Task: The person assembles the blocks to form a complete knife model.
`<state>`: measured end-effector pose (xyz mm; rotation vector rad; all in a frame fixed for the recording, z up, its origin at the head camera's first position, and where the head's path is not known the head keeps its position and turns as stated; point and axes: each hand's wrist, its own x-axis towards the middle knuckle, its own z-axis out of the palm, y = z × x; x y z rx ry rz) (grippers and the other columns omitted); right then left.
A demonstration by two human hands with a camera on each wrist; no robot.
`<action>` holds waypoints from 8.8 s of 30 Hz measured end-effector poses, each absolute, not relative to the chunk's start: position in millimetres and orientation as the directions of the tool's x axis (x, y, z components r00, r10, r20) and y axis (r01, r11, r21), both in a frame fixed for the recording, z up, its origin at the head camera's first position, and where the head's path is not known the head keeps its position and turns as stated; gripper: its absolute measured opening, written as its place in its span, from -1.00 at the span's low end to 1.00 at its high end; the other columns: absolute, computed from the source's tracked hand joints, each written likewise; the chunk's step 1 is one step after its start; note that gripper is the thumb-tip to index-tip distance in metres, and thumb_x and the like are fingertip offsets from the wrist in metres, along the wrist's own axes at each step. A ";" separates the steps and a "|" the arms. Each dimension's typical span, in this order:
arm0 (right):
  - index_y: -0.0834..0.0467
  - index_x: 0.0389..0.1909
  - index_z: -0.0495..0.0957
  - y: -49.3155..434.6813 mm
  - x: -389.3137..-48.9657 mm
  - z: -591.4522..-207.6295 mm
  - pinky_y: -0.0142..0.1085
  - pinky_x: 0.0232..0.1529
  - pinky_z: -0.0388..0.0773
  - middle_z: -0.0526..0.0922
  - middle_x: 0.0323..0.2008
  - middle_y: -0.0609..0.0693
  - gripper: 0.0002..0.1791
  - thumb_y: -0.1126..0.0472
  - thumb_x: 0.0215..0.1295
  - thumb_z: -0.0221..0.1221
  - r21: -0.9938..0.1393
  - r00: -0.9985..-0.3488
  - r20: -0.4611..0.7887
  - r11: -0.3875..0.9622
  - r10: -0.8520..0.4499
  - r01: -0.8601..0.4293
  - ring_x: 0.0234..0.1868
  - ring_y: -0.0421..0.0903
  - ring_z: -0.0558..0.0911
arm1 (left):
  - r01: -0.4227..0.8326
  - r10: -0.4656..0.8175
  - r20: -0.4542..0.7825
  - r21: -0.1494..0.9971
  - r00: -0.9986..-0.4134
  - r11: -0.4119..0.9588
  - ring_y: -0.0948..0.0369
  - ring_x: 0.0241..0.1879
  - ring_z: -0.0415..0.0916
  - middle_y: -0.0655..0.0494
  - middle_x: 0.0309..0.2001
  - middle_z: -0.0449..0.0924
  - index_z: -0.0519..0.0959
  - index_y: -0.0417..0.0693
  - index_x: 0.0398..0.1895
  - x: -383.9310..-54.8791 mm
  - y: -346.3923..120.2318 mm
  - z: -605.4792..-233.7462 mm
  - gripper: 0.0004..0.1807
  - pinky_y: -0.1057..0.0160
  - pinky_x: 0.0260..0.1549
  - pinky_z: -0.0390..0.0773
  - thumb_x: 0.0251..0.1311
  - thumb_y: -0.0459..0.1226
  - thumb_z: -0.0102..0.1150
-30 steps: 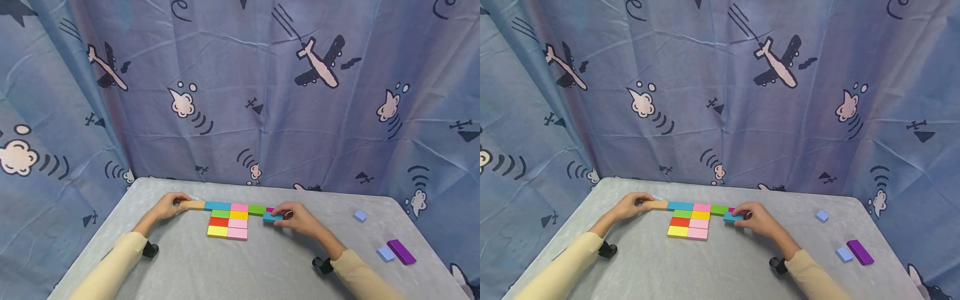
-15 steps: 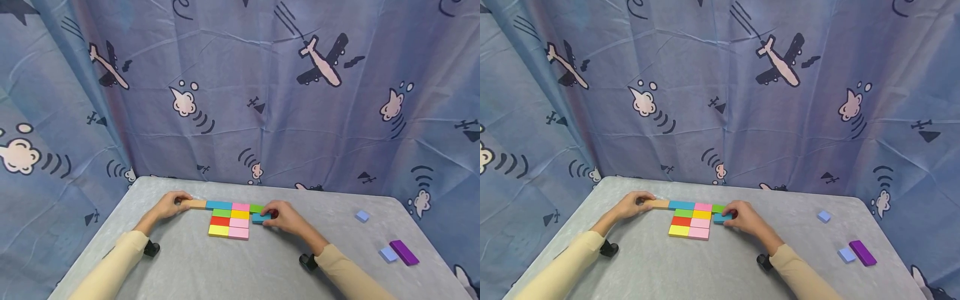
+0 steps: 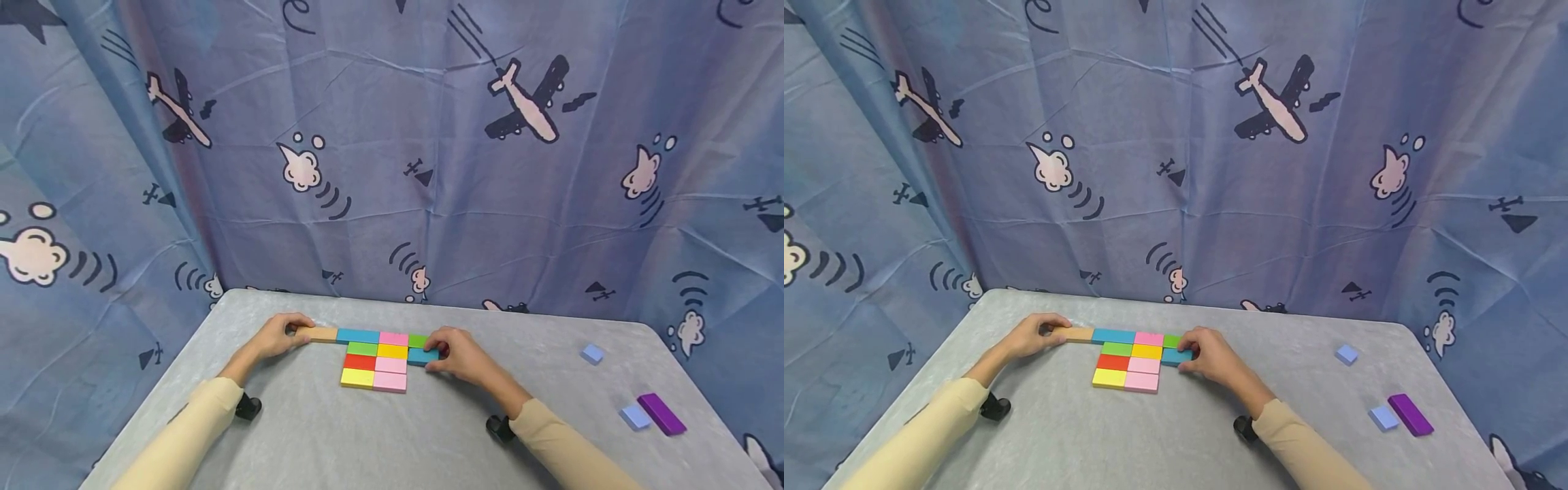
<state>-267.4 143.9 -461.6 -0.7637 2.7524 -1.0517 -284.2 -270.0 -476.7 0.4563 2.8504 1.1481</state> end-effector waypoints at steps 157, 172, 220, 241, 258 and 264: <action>0.16 -0.15 0.71 190.6 -236.5 -466.7 -0.13 -0.03 0.61 0.67 -0.15 -0.02 -0.72 0.30 0.11 0.51 -0.763 -0.841 0.115 0.496 -0.528 -0.416 -0.15 -0.03 0.64 | 0.292 0.298 0.115 0.689 -0.948 0.663 0.07 -0.07 0.53 -0.01 -0.03 0.66 0.71 -0.13 -0.04 -286.3 -272.6 -481.5 -0.77 -0.02 -0.02 0.49 0.24 -0.39 0.39; 0.22 -0.23 0.68 161.4 -238.1 -465.5 -0.17 -0.13 0.62 0.62 -0.26 0.02 -0.71 0.35 0.04 0.54 -0.745 -0.845 0.128 0.512 -0.518 -0.427 -0.25 -0.03 0.60 | 0.277 0.290 0.101 0.691 -0.952 0.668 0.04 -0.05 0.54 -0.02 -0.03 0.65 0.71 -0.15 -0.02 -284.3 -270.6 -479.7 -0.77 -0.03 0.00 0.49 0.26 -0.39 0.38; 0.30 -0.12 0.65 247.8 -227.6 -452.2 -0.23 -0.12 0.62 0.66 -0.17 0.12 -0.78 0.33 0.27 0.40 -0.785 -0.901 0.169 0.498 -0.399 -0.368 -0.17 -0.01 0.64 | 0.290 0.302 0.106 0.687 -0.947 0.666 0.07 -0.10 0.53 -0.02 -0.04 0.65 0.71 -0.15 -0.04 -284.8 -271.4 -479.6 -0.77 -0.02 -0.05 0.50 0.25 -0.40 0.39; 0.37 -0.02 0.63 381.5 -223.2 -456.1 -0.42 -0.28 0.56 0.68 -0.12 0.21 -0.69 0.26 0.32 0.37 -0.634 -0.964 0.217 0.729 -0.151 -0.257 -0.25 -0.30 0.62 | 0.296 0.306 0.112 0.688 -0.946 0.663 0.04 -0.07 0.53 -0.03 -0.03 0.65 0.70 -0.15 -0.03 -284.1 -271.0 -478.5 -0.77 -0.04 -0.02 0.49 0.25 -0.40 0.38; 0.45 0.12 0.54 419.1 -243.7 -457.2 -0.11 -0.12 0.63 0.58 0.05 0.42 -0.38 0.15 0.18 0.49 -0.571 -0.977 0.130 0.794 -0.167 -0.211 0.02 0.39 0.56 | 0.284 0.302 0.100 0.693 -0.948 0.662 0.05 -0.08 0.53 -0.03 -0.04 0.65 0.70 -0.16 -0.03 -283.0 -271.0 -477.0 -0.77 -0.02 -0.02 0.49 0.26 -0.41 0.37; 0.44 0.07 0.57 420.3 -253.0 -464.0 -0.28 -0.14 0.61 0.61 0.00 0.38 -0.44 0.20 0.15 0.50 -0.571 -0.970 0.143 0.785 -0.195 -0.241 0.00 0.33 0.59 | 0.286 0.304 0.101 0.694 -0.947 0.660 0.05 -0.08 0.53 -0.03 -0.04 0.65 0.70 -0.17 -0.03 -282.6 -271.0 -476.3 -0.77 -0.03 -0.03 0.49 0.25 -0.41 0.38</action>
